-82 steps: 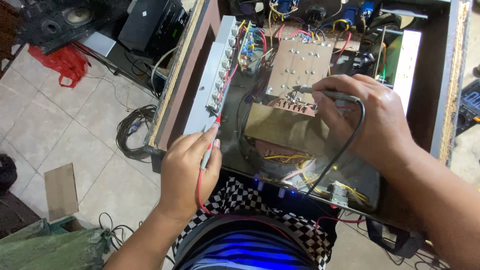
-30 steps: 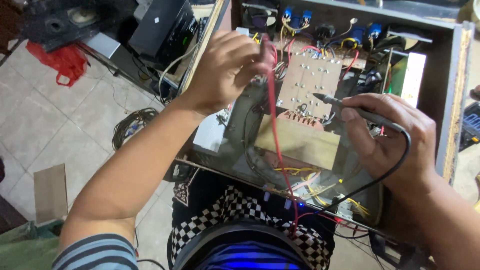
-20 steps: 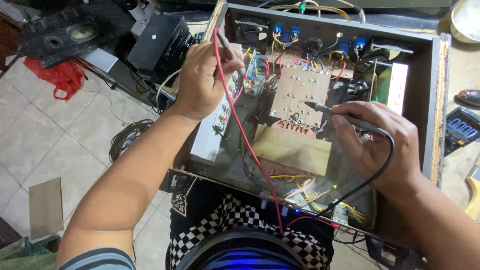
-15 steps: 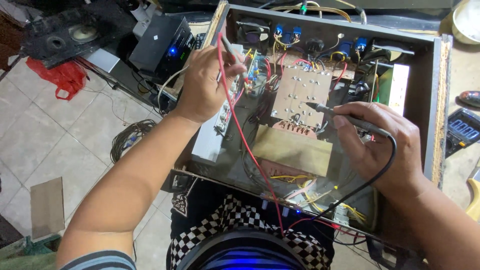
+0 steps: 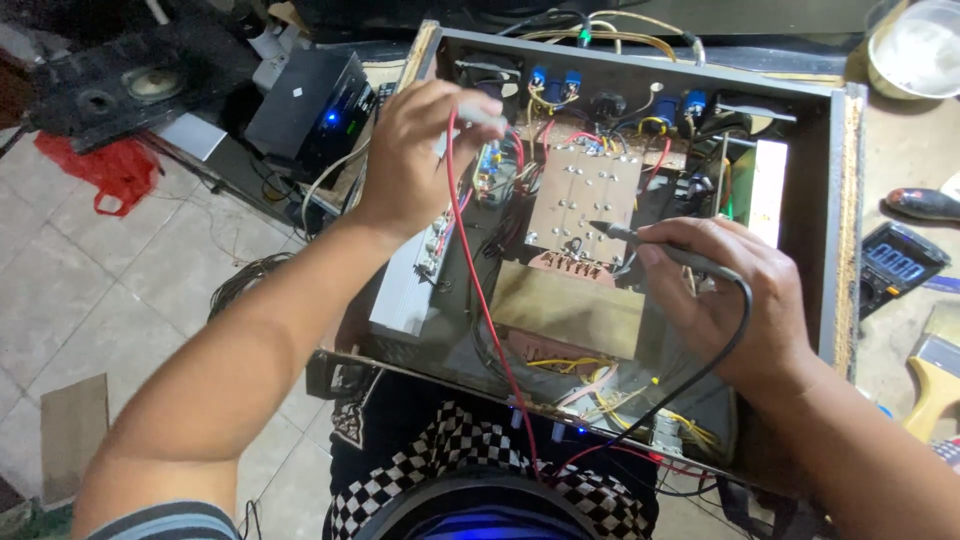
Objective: Testing and diagnosing an audio amplifier using a multimeter and probes on a circuit board.
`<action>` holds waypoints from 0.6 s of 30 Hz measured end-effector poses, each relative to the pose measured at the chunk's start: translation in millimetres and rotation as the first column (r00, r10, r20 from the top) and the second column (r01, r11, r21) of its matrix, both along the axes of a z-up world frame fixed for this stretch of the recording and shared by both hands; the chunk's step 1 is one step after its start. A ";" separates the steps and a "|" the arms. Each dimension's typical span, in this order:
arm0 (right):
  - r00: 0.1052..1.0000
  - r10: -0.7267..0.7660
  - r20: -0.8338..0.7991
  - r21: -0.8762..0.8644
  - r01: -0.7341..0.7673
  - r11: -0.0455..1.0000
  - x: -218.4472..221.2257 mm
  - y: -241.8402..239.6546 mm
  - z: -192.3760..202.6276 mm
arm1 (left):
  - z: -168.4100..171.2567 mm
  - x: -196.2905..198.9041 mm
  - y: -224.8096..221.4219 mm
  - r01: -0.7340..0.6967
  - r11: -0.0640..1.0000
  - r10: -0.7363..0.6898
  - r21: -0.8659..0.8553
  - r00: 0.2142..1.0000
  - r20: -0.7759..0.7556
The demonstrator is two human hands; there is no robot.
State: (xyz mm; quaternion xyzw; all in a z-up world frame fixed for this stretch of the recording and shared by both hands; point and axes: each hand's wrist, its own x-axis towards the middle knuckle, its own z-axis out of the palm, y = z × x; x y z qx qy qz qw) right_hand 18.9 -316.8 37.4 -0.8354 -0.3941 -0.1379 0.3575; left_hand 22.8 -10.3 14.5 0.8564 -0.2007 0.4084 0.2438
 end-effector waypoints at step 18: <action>0.999 -0.030 -0.019 0.018 0.031 0.999 3.5 2.8 1.1 | -13.5 97.5 1.5 -0.099 0.981 0.094 0.169 0.995 0.037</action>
